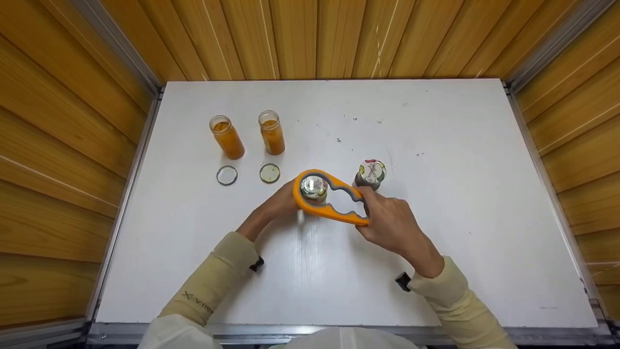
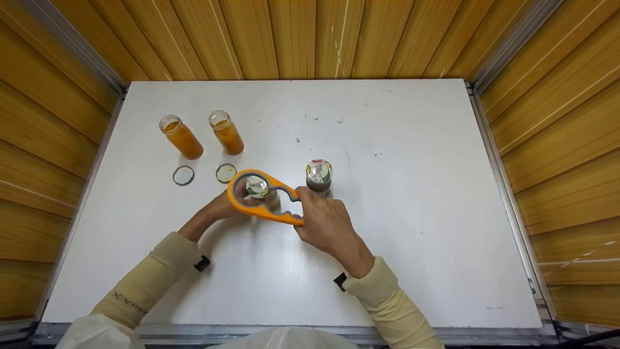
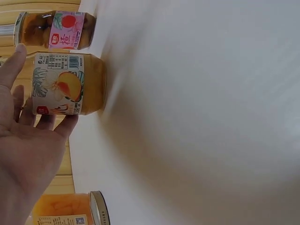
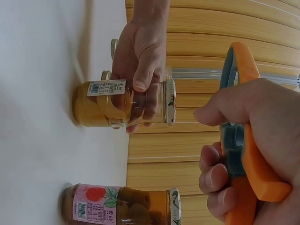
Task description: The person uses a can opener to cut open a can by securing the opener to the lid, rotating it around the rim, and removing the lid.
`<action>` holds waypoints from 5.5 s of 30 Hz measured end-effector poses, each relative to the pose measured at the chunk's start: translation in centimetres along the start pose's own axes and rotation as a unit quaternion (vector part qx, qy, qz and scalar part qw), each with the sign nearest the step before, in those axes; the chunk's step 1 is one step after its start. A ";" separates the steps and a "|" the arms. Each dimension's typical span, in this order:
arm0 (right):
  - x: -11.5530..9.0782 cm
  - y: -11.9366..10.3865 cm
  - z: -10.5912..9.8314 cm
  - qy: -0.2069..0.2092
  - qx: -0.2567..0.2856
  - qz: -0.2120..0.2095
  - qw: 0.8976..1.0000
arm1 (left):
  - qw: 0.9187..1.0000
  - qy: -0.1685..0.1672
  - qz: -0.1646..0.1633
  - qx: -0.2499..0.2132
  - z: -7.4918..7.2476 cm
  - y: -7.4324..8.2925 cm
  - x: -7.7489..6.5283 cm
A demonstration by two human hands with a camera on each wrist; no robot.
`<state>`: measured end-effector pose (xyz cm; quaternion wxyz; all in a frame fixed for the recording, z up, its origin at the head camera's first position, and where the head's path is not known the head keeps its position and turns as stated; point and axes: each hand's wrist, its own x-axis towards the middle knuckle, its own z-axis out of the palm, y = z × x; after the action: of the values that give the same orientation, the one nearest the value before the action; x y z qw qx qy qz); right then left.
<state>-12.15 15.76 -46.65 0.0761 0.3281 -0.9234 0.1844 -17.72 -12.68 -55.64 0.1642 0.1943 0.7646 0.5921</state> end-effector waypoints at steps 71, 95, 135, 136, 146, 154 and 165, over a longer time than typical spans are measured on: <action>0.7 -2.6 0.4 -0.251 0.008 0.059 0.966 | 0.994 -0.089 -0.060 0.022 4.2 1.1 -1.7; -0.3 -0.1 0.6 -0.108 0.120 0.026 0.987 | 0.989 -0.106 -0.039 0.090 4.4 1.2 -2.5; 0.3 -0.8 1.8 -0.112 0.002 0.089 0.990 | 0.995 -0.056 -0.067 0.052 5.1 1.2 -2.5; 0.1 -1.0 1.8 -0.098 -0.001 0.083 0.992 | 0.995 -0.049 -0.068 0.054 5.2 1.2 -2.5; 0.2 -4.1 3.7 -0.026 -0.036 0.143 0.989 | 0.998 -0.004 -0.037 0.043 5.4 1.0 -1.7; 1.0 -5.4 4.5 -0.030 -0.064 0.191 0.979 | 0.995 0.093 -0.017 0.012 7.0 0.4 -1.5; 1.4 -6.2 4.9 -0.054 -0.085 0.220 0.970 | 0.996 0.080 0.003 -0.034 6.9 0.1 -1.4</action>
<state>-9.37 8.54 -49.01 0.0110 0.1187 -0.9878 0.0998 -13.22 -7.53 -57.25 0.1070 0.1431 0.7540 0.6321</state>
